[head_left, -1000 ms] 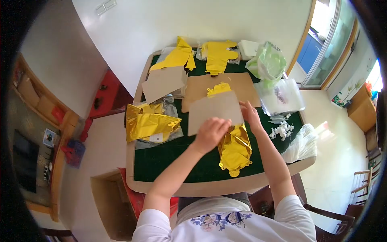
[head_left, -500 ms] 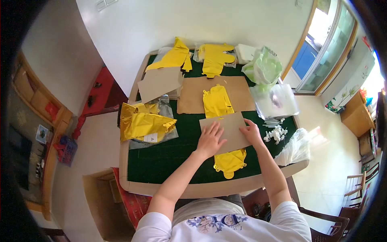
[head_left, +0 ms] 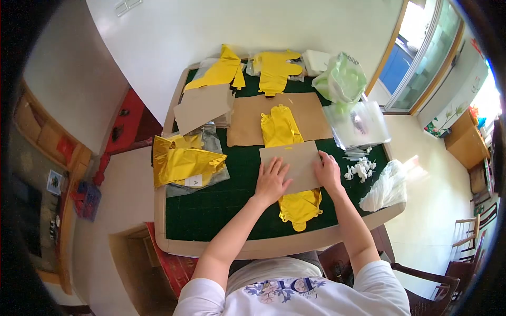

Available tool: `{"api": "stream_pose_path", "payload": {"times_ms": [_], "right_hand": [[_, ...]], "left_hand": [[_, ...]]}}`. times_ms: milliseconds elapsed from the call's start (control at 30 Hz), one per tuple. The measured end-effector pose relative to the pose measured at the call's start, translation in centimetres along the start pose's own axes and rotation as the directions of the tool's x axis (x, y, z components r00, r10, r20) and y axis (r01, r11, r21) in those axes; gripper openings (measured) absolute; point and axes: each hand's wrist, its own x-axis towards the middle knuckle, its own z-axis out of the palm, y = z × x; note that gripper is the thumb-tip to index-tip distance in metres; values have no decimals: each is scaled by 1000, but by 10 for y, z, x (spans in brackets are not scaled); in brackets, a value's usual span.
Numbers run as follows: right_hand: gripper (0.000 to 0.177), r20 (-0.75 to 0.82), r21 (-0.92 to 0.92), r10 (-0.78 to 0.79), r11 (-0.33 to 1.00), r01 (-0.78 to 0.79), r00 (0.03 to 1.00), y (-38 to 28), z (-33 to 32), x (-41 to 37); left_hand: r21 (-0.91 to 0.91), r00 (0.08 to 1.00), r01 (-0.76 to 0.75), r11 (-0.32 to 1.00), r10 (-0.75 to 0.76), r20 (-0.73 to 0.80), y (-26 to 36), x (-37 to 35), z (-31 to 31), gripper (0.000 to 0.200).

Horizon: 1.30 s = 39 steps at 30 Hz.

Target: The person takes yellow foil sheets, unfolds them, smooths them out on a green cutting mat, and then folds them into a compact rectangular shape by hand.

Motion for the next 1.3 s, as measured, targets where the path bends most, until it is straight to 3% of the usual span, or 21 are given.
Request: {"api": "stream_pose_path", "payload": {"times_ms": [67, 133, 200, 333, 433, 767, 967, 1067, 1300], "right_hand": [[45, 60, 181, 142, 972, -150, 988, 4, -7, 1], [31, -188, 314, 62, 949, 1, 980, 9, -11, -7], [23, -206, 295, 91, 955, -27, 974, 12, -30, -25], [19, 181, 198, 222, 946, -257, 958, 34, -36, -71], [19, 313, 218, 339, 884, -414, 887, 5, -47, -92], [21, 224, 152, 296, 930, -334, 928, 5, -35, -92], [18, 224, 62, 241, 964, -260, 944, -4, -36, -92], [19, 297, 66, 241, 960, -272, 924, -8, -37, -93], [23, 288, 90, 226, 961, -261, 930, -8, -39, -96]], "left_hand": [[-3, 1000, 4, 1000, -4, -2, 0, 0, 1, 51], [3, 1000, 2, 1000, -2, 1, 0, 0, -1, 51], [-3, 1000, 5, 1000, -5, 1, 1, 0, -1, 52], [-16, 1000, 4, 1000, -4, -13, 0, 0, -2, 52], [-25, 1000, 1, 1000, -1, -18, 0, 1, -2, 53], [-63, 1000, 7, 998, -8, -11, -2, 2, -2, 52], [-72, 1000, 11, 997, -12, -11, -2, 2, -4, 51], [-92, 999, 14, 996, -17, -31, -1, 1, -6, 50], [-75, 1000, -4, 997, 2, -29, -5, 0, -3, 49]]}}
